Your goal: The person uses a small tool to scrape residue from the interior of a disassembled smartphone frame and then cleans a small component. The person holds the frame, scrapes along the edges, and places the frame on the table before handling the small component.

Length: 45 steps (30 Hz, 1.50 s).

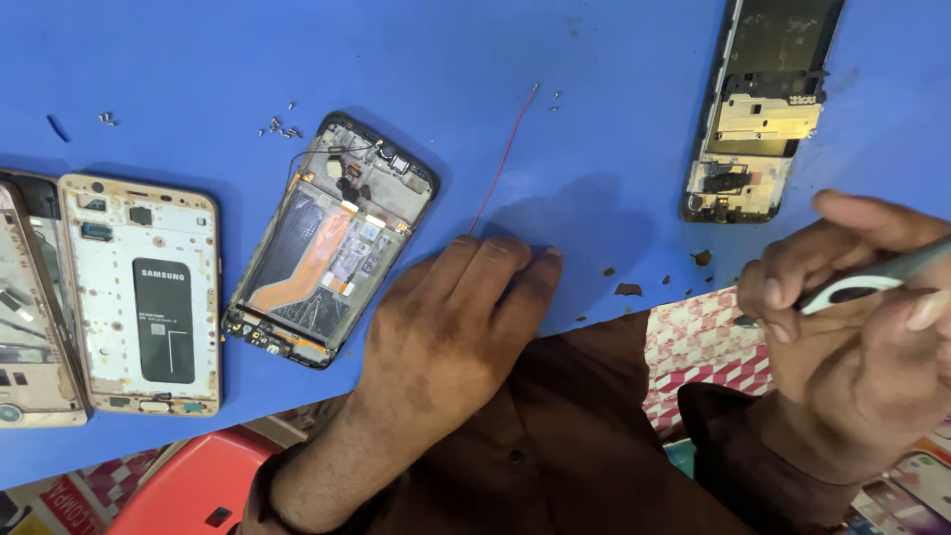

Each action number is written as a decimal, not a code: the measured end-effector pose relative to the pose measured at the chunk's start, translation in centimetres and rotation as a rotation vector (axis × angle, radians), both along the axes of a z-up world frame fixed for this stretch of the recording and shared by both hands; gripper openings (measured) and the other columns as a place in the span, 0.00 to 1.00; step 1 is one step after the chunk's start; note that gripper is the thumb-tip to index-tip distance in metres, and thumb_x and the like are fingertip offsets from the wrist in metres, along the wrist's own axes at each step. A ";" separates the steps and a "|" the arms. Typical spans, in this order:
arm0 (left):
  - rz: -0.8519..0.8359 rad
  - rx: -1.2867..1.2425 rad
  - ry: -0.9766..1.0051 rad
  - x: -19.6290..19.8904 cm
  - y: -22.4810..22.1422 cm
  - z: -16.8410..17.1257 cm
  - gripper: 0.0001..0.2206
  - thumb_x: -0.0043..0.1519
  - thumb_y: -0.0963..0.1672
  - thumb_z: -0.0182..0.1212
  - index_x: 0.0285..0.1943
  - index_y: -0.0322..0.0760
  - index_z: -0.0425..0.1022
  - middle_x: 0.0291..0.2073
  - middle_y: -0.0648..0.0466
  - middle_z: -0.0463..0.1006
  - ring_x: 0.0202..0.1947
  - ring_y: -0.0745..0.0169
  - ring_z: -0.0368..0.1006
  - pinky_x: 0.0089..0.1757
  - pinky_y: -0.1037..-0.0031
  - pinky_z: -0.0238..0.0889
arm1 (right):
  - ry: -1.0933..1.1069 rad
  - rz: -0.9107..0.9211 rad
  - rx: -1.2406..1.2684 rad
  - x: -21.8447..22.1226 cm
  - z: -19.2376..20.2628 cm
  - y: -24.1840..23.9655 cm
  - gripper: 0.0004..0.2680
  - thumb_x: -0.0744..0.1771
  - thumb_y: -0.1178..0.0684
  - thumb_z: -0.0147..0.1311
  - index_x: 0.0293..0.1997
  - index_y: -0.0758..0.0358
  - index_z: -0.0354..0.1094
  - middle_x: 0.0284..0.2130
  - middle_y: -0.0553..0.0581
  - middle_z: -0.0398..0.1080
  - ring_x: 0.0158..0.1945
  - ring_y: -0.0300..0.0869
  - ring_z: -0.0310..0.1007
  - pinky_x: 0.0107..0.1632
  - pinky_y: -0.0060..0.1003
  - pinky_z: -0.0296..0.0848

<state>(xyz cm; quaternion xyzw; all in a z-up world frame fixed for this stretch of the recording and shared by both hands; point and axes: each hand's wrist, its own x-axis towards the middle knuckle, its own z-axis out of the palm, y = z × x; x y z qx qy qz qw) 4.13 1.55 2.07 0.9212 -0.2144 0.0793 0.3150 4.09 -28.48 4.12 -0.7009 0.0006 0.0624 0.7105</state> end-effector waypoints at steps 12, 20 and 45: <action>0.078 -0.264 0.086 -0.1 -0.7 0.6 0.11 0.59 0.37 0.68 0.48 0.34 0.75 0.46 0.50 0.76 0.45 0.56 0.77 0.42 0.70 0.71 | -0.180 0.170 -0.267 0.5 0.0 4.0 0.08 0.72 0.57 0.48 0.56 0.64 0.67 0.49 0.63 0.71 0.37 0.40 0.75 0.34 0.28 0.74; 0.227 -1.099 0.619 -0.3 -0.8 0.9 0.07 0.66 0.35 0.64 0.51 0.31 0.76 0.44 0.51 0.80 0.43 0.70 0.79 0.44 0.80 0.74 | -0.134 0.286 -0.746 0.2 1.4 6.0 0.16 0.64 0.61 0.65 0.58 0.66 0.73 0.32 0.56 0.74 0.30 0.35 0.73 0.33 0.27 0.69; -0.016 -1.619 0.930 -0.3 -0.2 -1.4 0.07 0.70 0.37 0.57 0.53 0.22 0.73 0.45 0.42 0.83 0.44 0.57 0.83 0.42 0.72 0.80 | -0.329 0.207 -0.786 -0.8 1.3 9.0 0.14 0.69 0.54 0.52 0.59 0.70 0.70 0.35 0.56 0.72 0.34 0.36 0.71 0.34 0.28 0.67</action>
